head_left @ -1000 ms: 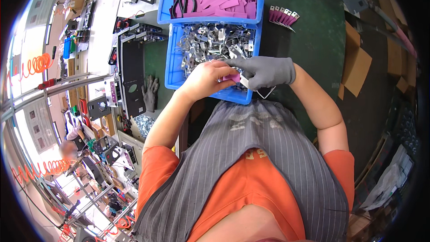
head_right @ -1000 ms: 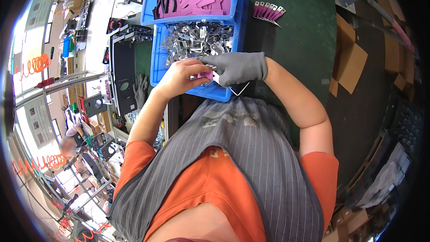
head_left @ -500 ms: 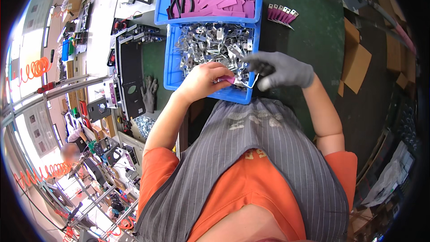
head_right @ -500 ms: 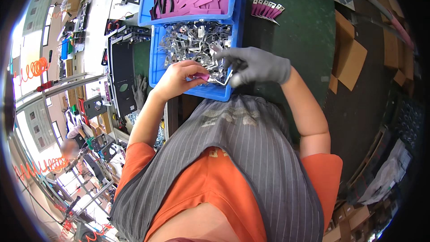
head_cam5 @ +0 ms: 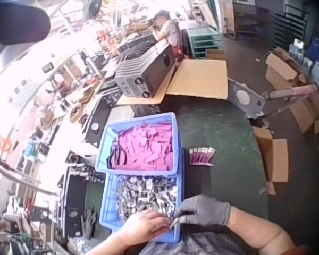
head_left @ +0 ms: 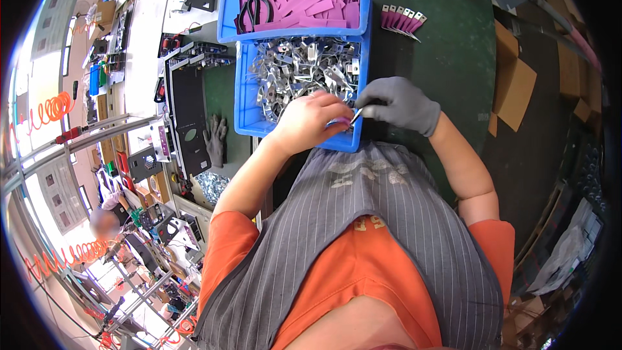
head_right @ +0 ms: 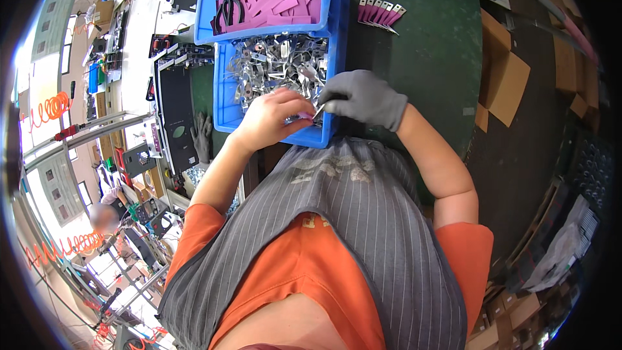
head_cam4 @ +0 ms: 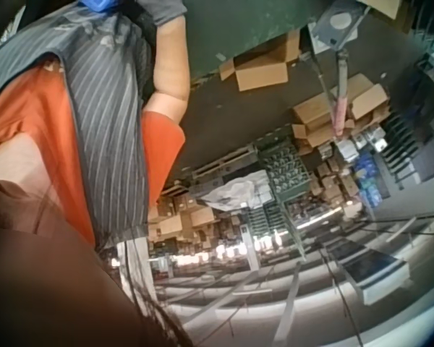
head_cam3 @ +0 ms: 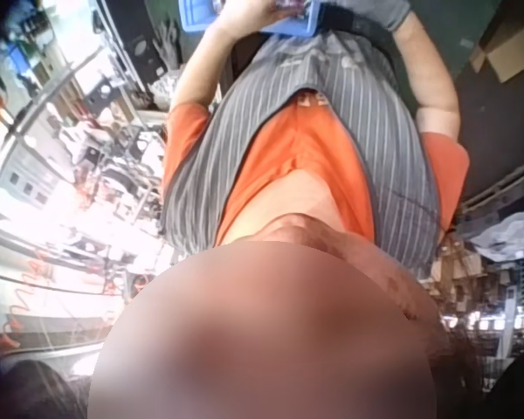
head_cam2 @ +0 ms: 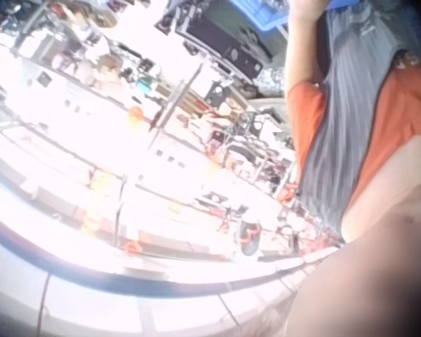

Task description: The recorder is assembling small metal clips by inserting a pink component into a silver metal bracket and lining them up on the table.

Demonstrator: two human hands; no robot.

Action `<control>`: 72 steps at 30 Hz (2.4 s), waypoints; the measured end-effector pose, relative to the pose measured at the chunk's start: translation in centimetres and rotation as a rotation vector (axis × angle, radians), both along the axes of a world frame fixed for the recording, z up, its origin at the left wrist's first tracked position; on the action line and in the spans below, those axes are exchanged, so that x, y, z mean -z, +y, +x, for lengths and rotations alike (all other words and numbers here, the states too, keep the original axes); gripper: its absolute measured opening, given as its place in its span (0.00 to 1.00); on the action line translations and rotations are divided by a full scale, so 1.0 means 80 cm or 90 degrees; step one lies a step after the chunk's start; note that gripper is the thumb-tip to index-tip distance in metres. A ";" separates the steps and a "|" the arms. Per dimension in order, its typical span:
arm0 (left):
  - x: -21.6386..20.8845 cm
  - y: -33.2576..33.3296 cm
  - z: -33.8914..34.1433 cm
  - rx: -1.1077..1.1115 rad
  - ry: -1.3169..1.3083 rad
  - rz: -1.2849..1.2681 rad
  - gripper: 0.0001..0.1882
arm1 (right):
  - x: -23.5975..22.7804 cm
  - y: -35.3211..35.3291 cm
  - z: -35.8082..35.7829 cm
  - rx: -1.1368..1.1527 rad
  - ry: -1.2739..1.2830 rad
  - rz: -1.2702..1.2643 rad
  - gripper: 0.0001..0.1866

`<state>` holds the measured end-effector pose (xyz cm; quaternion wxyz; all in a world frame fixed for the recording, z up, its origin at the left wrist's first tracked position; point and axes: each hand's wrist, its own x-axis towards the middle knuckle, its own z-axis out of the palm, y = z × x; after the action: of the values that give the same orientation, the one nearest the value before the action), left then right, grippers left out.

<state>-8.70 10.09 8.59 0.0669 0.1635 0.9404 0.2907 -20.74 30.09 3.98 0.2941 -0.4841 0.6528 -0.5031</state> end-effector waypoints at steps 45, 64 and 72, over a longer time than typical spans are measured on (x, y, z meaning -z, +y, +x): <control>0.026 -0.130 -0.167 -0.408 0.048 -0.110 0.13 | 0.044 -0.129 0.044 0.057 0.067 0.011 0.12; 0.000 0.003 -0.024 -0.394 -0.010 0.260 0.07 | -0.074 0.031 0.037 0.247 -0.437 -0.198 0.11; -0.017 0.007 -0.021 -0.315 -0.045 0.155 0.08 | -0.069 0.038 0.034 0.110 -0.293 -0.174 0.14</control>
<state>-10.40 10.65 9.94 0.0064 -0.0747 0.9069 0.4147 -18.01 33.11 9.51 0.3227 -0.3344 0.5340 -0.7063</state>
